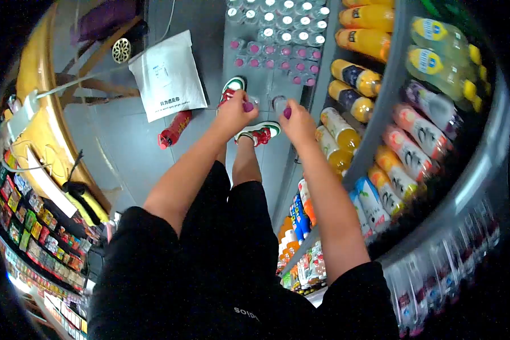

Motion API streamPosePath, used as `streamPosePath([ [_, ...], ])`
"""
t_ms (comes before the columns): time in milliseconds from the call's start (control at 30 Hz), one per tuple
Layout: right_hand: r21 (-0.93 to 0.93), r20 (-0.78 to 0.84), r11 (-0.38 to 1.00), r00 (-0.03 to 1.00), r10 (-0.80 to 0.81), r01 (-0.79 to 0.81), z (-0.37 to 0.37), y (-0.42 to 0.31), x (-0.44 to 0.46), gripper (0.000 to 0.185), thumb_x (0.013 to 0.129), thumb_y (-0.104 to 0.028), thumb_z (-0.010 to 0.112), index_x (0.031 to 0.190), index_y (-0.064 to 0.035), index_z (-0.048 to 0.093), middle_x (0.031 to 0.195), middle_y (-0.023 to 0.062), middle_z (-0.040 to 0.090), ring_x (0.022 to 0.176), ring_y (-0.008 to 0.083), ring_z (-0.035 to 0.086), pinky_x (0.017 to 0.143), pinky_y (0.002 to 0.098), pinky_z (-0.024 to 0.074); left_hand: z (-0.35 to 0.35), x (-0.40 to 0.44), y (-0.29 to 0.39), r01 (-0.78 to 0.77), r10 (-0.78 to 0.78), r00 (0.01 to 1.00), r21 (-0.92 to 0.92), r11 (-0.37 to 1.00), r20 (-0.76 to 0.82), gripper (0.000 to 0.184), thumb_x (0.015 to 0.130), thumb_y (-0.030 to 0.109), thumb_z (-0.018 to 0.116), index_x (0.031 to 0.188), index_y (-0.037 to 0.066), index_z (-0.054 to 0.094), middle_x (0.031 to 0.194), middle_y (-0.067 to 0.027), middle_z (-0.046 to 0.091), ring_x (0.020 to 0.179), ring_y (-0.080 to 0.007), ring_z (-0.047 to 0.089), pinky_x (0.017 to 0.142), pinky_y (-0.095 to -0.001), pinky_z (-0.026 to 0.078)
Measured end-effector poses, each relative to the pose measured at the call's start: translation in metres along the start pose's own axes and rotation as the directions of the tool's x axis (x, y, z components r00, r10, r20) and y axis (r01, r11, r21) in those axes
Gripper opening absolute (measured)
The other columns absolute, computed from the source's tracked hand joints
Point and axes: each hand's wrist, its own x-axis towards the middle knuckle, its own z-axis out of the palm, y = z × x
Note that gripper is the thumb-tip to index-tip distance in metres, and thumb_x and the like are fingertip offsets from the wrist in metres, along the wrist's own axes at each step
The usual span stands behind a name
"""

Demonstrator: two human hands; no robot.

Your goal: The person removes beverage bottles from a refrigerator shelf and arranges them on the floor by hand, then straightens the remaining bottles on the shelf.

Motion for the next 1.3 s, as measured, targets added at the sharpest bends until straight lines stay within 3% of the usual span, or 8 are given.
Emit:
streamPosePath([
  [133, -0.02, 0.112, 0.999, 0.993, -0.044, 0.046, 0.057, 0.038, 0.059, 0.033, 0.071, -0.023, 0.063, 0.099, -0.0097, 0.051, 0.083, 0.0155, 0.062, 0.076, 0.0348, 0.061, 0.063, 0.0471, 0.0485, 0.06, 0.04, -0.048, 0.062, -0.06, 0.995, -0.034, 0.997, 0.074, 0.043, 0.071, 0.028, 0.065, 0.1, 0.003, 0.046, 0.081, -0.0188, 0.062, 0.08, -0.0356, 0.061, 0.07, -0.0436, 0.047],
  [267, -0.008, 0.159, 0.997, 0.984, 0.079, -0.078, 0.1, 0.057, 0.104, 0.034, 0.072, -0.022, 0.063, 0.101, -0.01, 0.051, 0.087, 0.017, 0.062, 0.079, 0.0363, 0.061, 0.066, 0.0478, 0.048, 0.104, 0.097, -0.076, 0.001, -0.002, 0.998, 0.017, 1.0, 0.059, 0.045, 0.073, 0.026, 0.064, 0.102, 0.0, 0.041, 0.083, -0.021, 0.062, 0.082, -0.0385, 0.06, 0.072, -0.0449, 0.047],
  [333, 0.044, 0.065, 0.983, 0.982, 0.176, -0.179, 0.119, 0.065, 0.12, 0.036, 0.072, -0.021, 0.064, 0.103, -0.0105, 0.049, 0.089, 0.0189, 0.061, 0.082, 0.0382, 0.06, 0.068, 0.0483, 0.0479, 0.12, 0.12, -0.085, -0.021, 0.018, 0.998, 0.044, 0.999, 0.065, 0.045, 0.074, 0.026, 0.063, 0.103, 0.001, 0.04, 0.084, -0.0212, 0.062, 0.082, -0.0385, 0.06, 0.072, -0.0452, 0.047],
  [467, 0.092, -0.023, 0.984, 0.988, 0.153, -0.15, 0.142, 0.071, 0.137, 0.036, 0.072, -0.015, 0.063, 0.104, -0.0064, 0.048, 0.089, 0.0212, 0.061, 0.083, 0.0395, 0.059, 0.069, 0.0491, 0.0478, 0.143, 0.152, -0.102, -0.049, 0.044, 0.997, 0.093, 0.994, 0.059, 0.042, 0.075, 0.023, 0.063, 0.102, 0.001, 0.04, 0.086, -0.0218, 0.061, 0.083, -0.0394, 0.059, 0.072, -0.0456, 0.047],
  [733, 0.172, -0.054, 0.959, 0.97, 0.235, -0.223, 0.165, 0.071, 0.152, 0.038, 0.073, -0.012, 0.061, 0.108, -0.0038, 0.049, 0.091, 0.022, 0.061, 0.087, 0.0394, 0.059, 0.073, 0.0476, 0.0471, 0.152, 0.181, -0.09, -0.084, 0.083, 0.996, 0.11, 0.99, 0.015, 0.041, 0.077, 0.022, 0.061, 0.105, 0.003, 0.039, 0.088, -0.0224, 0.061, 0.085, -0.0384, 0.059, 0.073, -0.0462, 0.048],
  [900, 0.262, -0.102, 0.938, 0.96, 0.259, -0.225, 0.145, 0.064, 0.145, 0.038, 0.073, -0.014, 0.06, 0.108, -0.0034, 0.05, 0.094, 0.0216, 0.061, 0.087, 0.0392, 0.059, 0.075, 0.047, 0.0466, 0.138, 0.171, -0.078, -0.003, -0.013, 0.997, 0.188, 0.982, 0.079, 0.052, 0.075, 0.024, 0.061, 0.116, 0.002, 0.037, 0.095, -0.024, 0.06, 0.087, -0.0382, 0.059, 0.076, -0.0461, 0.048],
  [1067, 0.194, 0.08, 0.911, 0.931, 0.356, -0.364, 0.098, 0.055, 0.11, 0.033, 0.072, -0.023, 0.061, 0.101, -0.0065, 0.058, 0.091, 0.0195, 0.063, 0.088, 0.0364, 0.06, 0.077, 0.042, 0.0466, 0.099, 0.122, -0.066, 0.058, -0.105, 0.968, 0.204, 0.977, 0.227, 0.055, 0.074, 0.025, 0.06, 0.119, 0.002, 0.038, 0.104, -0.024, 0.058, 0.096, -0.0376, 0.057, 0.081, -0.0455, 0.046],
  [1300, 0.2, 0.115, 0.891, 0.913, 0.392, -0.408, -0.004, 0.013, 0.032, 0.022, 0.072, -0.023, 0.057, 0.083, -0.0051, 0.063, 0.082, 0.0188, 0.064, 0.079, 0.0368, 0.061, 0.071, 0.0435, 0.0476, 0.025, 0.048, -0.018, -0.058, -0.059, 0.936, 0.315, 0.947, 0.347, 0.047, 0.077, 0.025, 0.059, 0.116, 0.003, 0.045, 0.104, -0.0219, 0.059, 0.097, -0.0354, 0.057, 0.084, -0.0428, 0.045],
])
